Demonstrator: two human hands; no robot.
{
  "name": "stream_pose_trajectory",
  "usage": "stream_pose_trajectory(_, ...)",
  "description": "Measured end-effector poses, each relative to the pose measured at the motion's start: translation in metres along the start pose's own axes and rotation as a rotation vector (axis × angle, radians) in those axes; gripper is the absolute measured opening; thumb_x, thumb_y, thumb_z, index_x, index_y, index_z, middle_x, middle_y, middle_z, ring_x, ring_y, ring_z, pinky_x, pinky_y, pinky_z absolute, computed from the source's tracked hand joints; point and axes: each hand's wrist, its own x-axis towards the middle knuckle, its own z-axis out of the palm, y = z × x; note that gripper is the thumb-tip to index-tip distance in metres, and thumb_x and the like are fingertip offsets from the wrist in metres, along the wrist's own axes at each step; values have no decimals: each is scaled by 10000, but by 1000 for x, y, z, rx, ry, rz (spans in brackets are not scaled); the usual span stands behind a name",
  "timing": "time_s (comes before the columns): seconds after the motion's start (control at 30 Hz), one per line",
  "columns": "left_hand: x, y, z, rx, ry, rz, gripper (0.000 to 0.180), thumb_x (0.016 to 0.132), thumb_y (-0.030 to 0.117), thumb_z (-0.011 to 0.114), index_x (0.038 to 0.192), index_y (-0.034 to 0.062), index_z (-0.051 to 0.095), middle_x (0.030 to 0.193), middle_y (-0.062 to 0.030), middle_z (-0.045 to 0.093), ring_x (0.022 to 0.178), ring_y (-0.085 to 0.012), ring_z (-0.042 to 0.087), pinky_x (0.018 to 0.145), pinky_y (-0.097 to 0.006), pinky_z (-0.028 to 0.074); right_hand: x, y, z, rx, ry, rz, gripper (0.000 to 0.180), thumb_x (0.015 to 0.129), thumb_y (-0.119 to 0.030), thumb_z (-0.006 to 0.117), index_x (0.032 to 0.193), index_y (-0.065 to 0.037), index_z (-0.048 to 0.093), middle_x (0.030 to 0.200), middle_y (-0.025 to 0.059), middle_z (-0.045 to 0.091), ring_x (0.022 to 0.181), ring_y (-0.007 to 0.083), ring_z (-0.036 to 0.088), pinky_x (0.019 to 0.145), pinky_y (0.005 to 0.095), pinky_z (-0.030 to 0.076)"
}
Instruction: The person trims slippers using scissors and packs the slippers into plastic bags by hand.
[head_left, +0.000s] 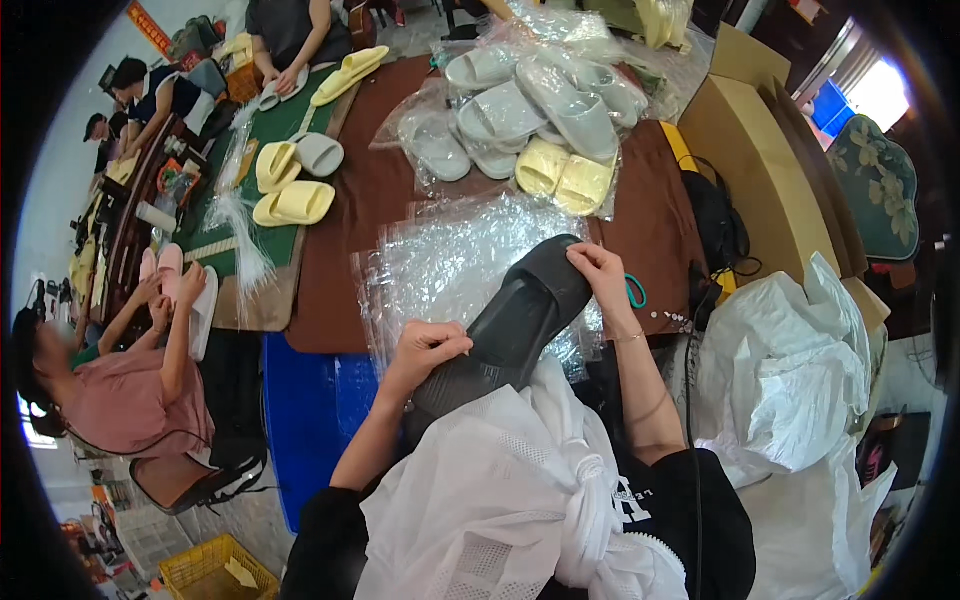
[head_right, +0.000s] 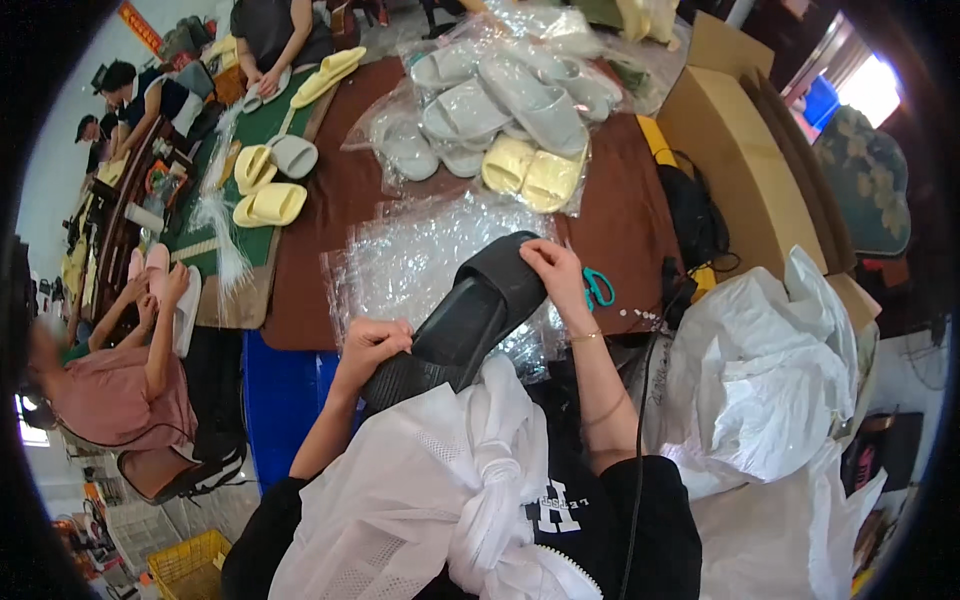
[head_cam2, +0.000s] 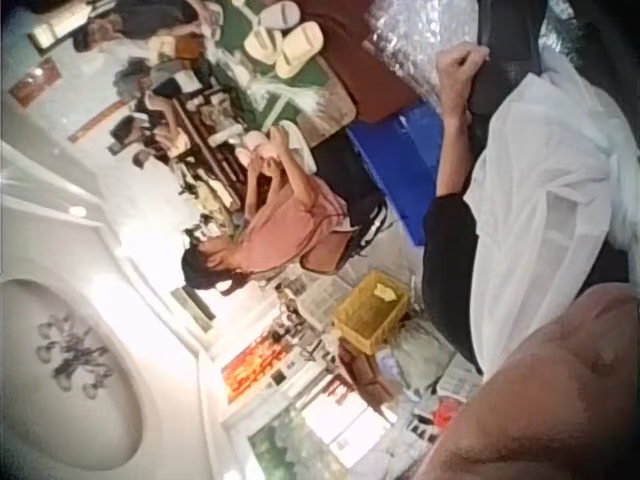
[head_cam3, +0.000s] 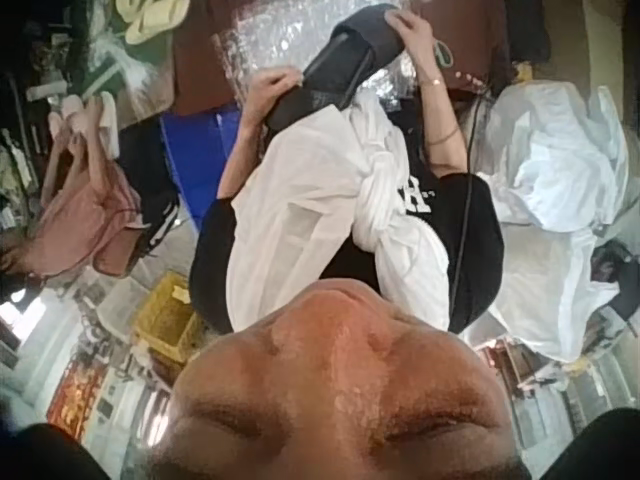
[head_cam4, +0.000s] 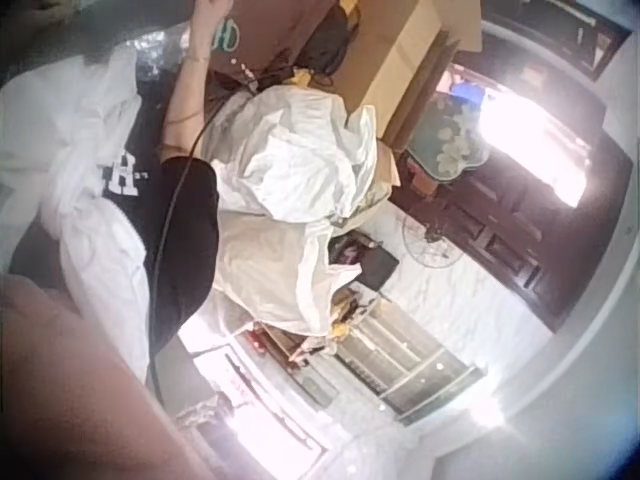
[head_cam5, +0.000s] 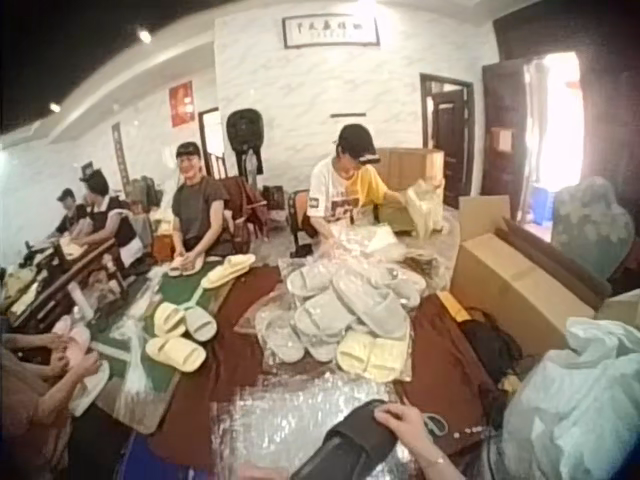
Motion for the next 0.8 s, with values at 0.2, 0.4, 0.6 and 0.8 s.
stream_pose_trajectory(0.2, 4, -9, -1, -64, -74, 105, 214, 871, 92, 699, 730, -54, 631, 623, -6, 570, 617, -54, 500, 563, -239, 404, 12, -6, -8, 27, -46, 40, 193, 884, -157, 693, 915, 33, 712, 792, 3, 681, 761, 61, 600, 688, 229, 476)
stream_pose_trajectory(0.4, 9, 10, 6, 136, -175, 203, 178, 849, 200, 722, 805, 27, 719, 701, -89, 652, 615, -179, 605, 577, -312, 441, 11, -24, 1, -266, -179, -68, 215, 897, -161, 651, 920, 49, 696, 786, 38, 684, 756, 93, 601, 694, 255, 476)
stream_pose_trajectory(0.6, 8, 21, 14, 302, -195, 331, 243, 861, 247, 714, 754, 32, 677, 647, -129, 581, 644, -290, 560, 604, -379, 439, -19, -31, 30, -175, -173, -20, 179, 888, -124, 686, 932, 50, 696, 781, 3, 662, 755, 49, 569, 673, 222, 460)
stream_pose_trajectory(0.8, -15, -13, -3, -75, -27, 64, 347, 870, 244, 695, 1152, 44, 669, 1121, -88, 681, 1024, -156, 614, 911, -302, 465, -33, -22, 37, -166, -140, 57, 157, 910, -120, 667, 916, 33, 703, 821, -26, 643, 773, 45, 552, 693, 197, 432)
